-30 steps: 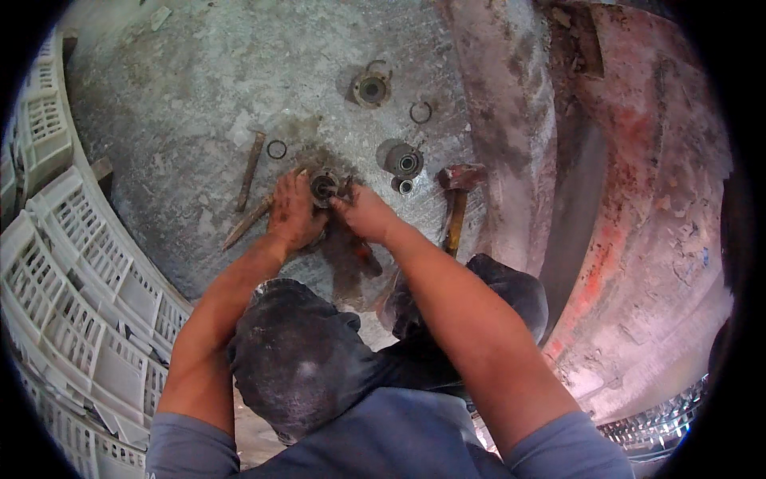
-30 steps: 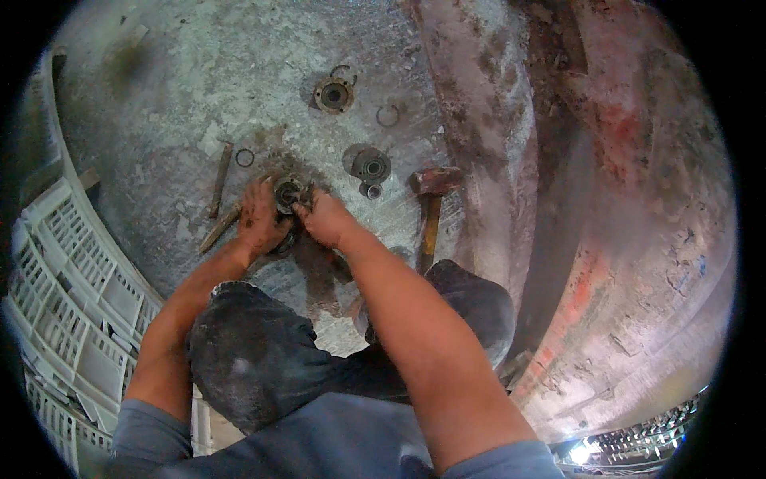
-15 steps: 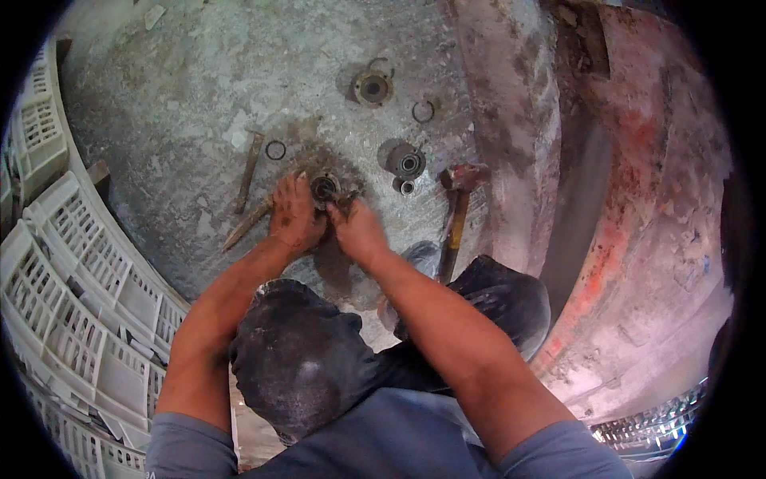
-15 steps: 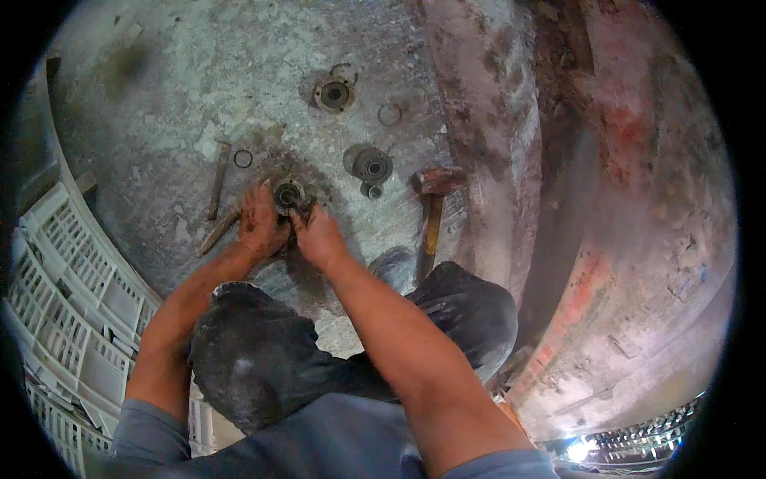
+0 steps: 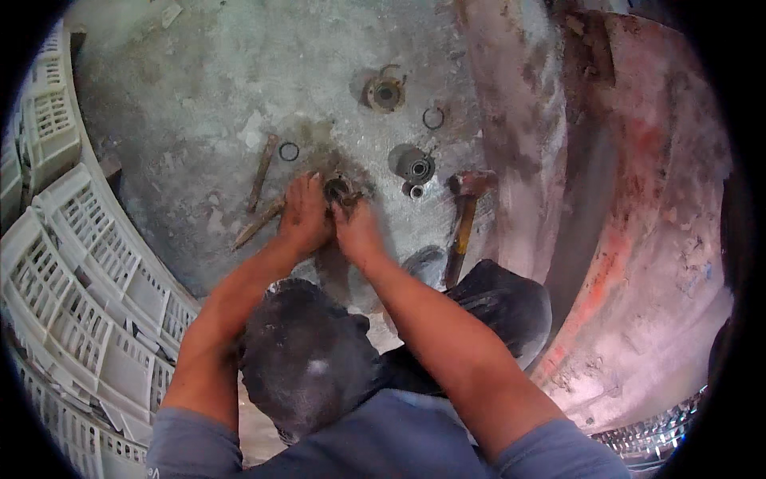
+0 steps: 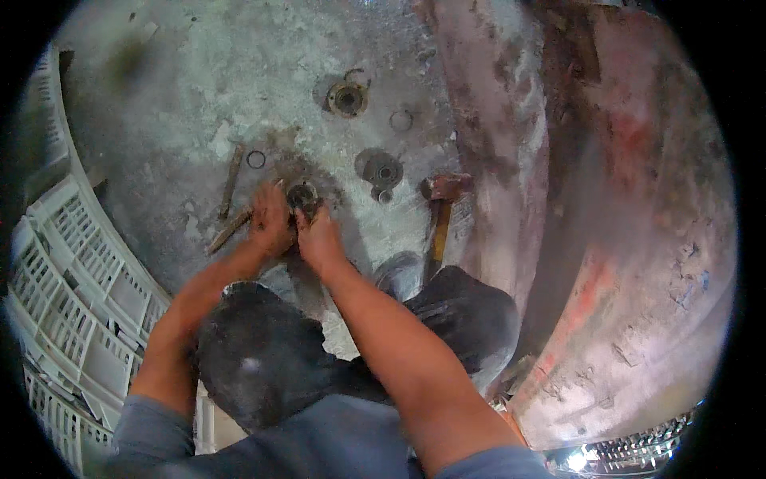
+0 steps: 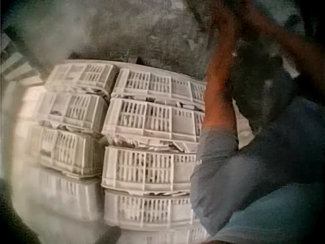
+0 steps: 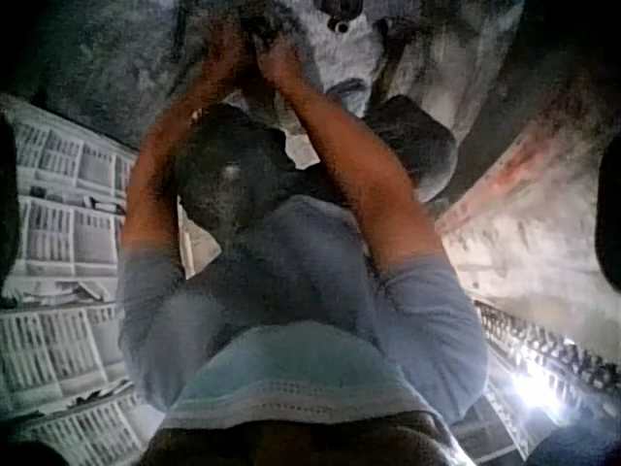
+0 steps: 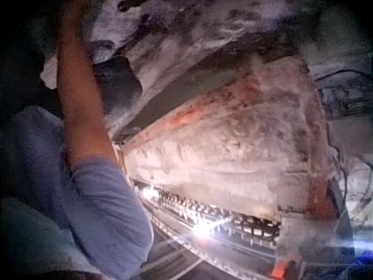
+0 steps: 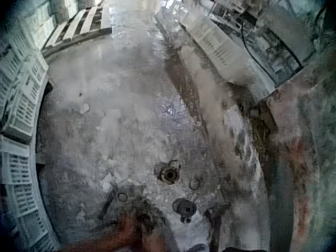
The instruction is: The person sits on the floor and uses pliers and a hammer to remove and adjust components from cylindrical metal parts. The person repeatedly uses pliers to grip and pull parts, and occasionally uses a hammer to tap components.
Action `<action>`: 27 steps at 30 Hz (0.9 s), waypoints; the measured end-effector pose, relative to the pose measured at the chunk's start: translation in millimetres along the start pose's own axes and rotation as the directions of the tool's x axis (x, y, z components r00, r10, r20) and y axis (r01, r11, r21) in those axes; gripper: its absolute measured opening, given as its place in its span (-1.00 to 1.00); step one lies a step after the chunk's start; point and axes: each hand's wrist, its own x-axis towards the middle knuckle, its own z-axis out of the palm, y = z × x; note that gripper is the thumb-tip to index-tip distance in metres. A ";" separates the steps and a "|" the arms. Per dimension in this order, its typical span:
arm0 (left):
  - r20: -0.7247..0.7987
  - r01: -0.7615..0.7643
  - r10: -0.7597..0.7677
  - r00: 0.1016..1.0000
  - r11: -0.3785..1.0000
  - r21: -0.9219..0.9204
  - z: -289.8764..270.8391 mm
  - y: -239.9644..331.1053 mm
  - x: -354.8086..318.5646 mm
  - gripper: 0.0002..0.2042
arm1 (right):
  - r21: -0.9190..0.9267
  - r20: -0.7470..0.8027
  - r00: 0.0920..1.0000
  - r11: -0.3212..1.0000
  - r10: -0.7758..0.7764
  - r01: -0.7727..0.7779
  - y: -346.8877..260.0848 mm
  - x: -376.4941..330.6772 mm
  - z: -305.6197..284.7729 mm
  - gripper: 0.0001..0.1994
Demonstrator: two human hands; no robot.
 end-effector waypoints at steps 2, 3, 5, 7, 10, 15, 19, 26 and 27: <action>-0.090 -0.025 0.033 0.995 0.995 0.098 16.5 -13.0 -6.5 -0.21 | -0.011 0.021 0.999 1.000 -0.027 0.027 -6.4 -7.3 -4.2 -0.54; -0.021 -0.013 0.014 1.000 0.998 0.062 8.3 -2.8 -5.2 -0.22 | 0.027 0.007 0.999 0.998 -0.054 0.053 5.5 -5.3 -5.5 -0.55; 0.108 0.026 -0.026 0.994 1.000 0.002 -8.8 10.7 -2.2 -0.24 | 0.102 -0.014 0.993 0.988 -0.119 0.119 26.1 3.2 -6.9 -0.58; 0.002 -0.043 0.043 0.999 0.998 -0.038 -1.1 -1.6 0.0 -0.21 | 0.097 0.003 0.989 0.984 -0.150 0.149 32.7 16.9 -14.3 -0.57; 0.080 0.009 -0.006 0.997 0.999 -0.041 -12.3 10.5 -2.6 -0.18 | 0.075 0.083 0.990 0.991 -0.114 0.108 38.4 15.1 -29.4 -0.57; 0.090 0.015 -0.012 0.996 0.999 -0.033 -14.4 8.5 2.0 -0.16 | 0.087 0.216 0.975 0.996 -0.051 0.033 14.7 11.6 -43.3 -0.59; 0.104 0.026 -0.025 0.994 1.000 -0.004 -14.7 9.0 1.1 -0.17 | -0.036 0.233 0.966 0.992 -0.112 0.124 5.8 15.1 -46.5 -0.59; 0.090 0.000 0.001 0.996 1.000 -0.010 -9.8 5.5 0.7 -0.18 | -0.179 0.329 0.938 0.969 -0.106 0.173 0.3 29.1 -47.8 -0.60; 0.106 0.014 -0.017 0.994 0.999 0.030 -6.5 4.1 -0.5 -0.18 | -0.221 0.305 0.947 0.960 -0.102 0.175 -1.5 27.2 -45.2 -0.59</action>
